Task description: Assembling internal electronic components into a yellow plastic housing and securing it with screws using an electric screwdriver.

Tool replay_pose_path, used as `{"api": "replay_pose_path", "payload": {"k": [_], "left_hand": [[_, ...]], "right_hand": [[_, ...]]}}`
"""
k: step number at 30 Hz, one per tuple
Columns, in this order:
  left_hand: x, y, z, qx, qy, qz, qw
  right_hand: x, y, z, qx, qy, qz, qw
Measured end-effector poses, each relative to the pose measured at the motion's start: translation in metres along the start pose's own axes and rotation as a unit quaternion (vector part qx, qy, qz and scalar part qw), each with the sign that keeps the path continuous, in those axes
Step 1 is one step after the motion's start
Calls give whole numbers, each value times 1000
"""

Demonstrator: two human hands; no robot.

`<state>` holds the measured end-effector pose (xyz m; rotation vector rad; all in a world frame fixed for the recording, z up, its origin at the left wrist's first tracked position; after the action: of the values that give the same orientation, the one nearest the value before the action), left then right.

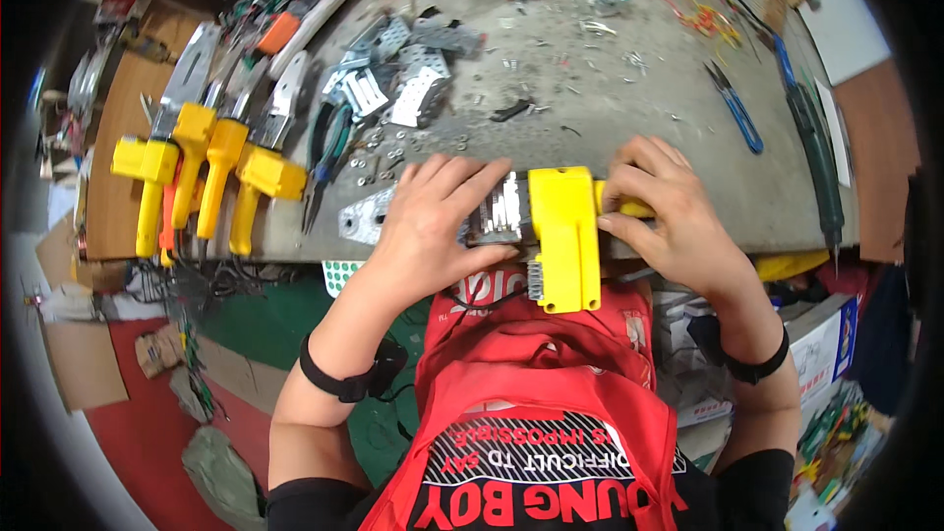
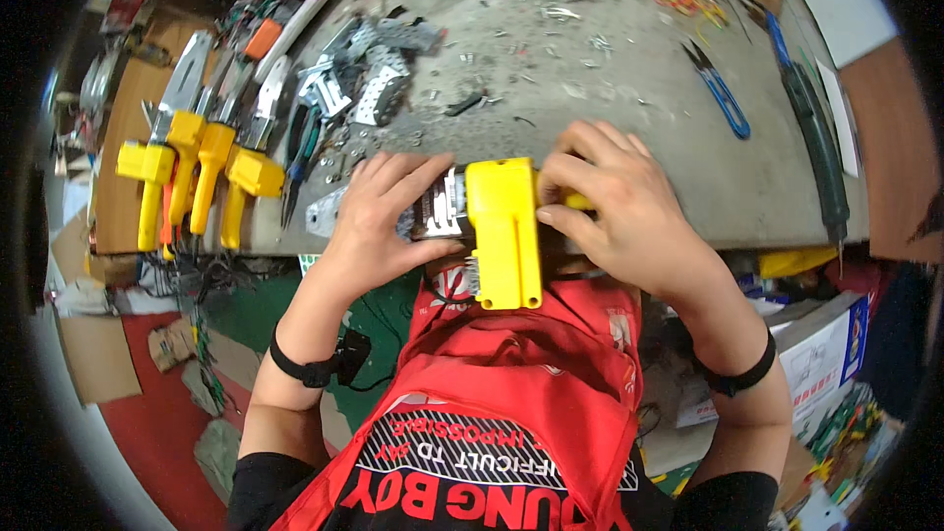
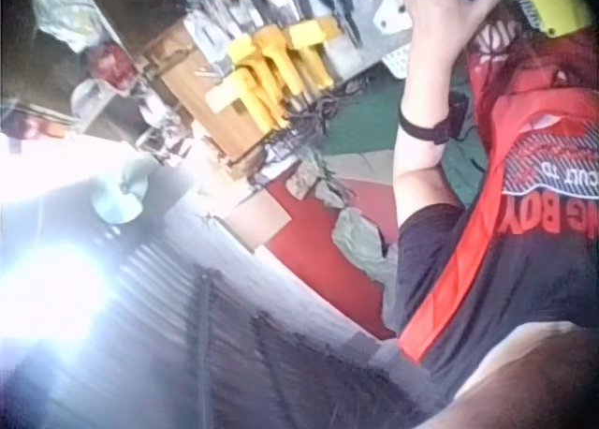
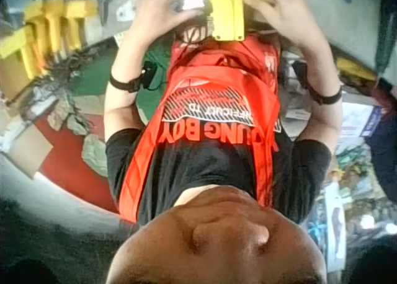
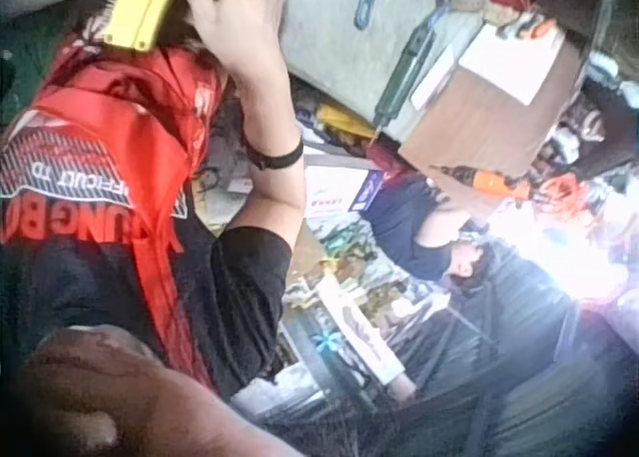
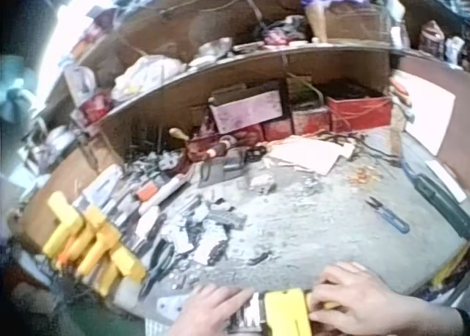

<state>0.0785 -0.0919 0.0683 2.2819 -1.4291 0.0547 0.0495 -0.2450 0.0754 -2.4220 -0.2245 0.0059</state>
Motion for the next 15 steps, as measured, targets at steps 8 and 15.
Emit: {"api": "replay_pose_path", "payload": {"k": [8,15], "left_hand": [[-18,-3,-1,-47,23,1,999],[-41,-58,-71,63,128,-92,985]], "right_hand": [[-13,-33,-19,-15,86,-25,996],[-23,-162,-43,262,-55,-237,934]]}}
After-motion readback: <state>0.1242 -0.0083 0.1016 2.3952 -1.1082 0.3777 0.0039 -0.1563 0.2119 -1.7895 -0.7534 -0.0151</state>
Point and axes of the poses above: each hand's wrist, its own x-axis towards the middle knuckle, its own z-axis out of the palm, y = z × x, the point moved 10 cm from there along x, towards the middle knuckle, and after that the axes turned 15 degrees about z, right-handed, at the moved point
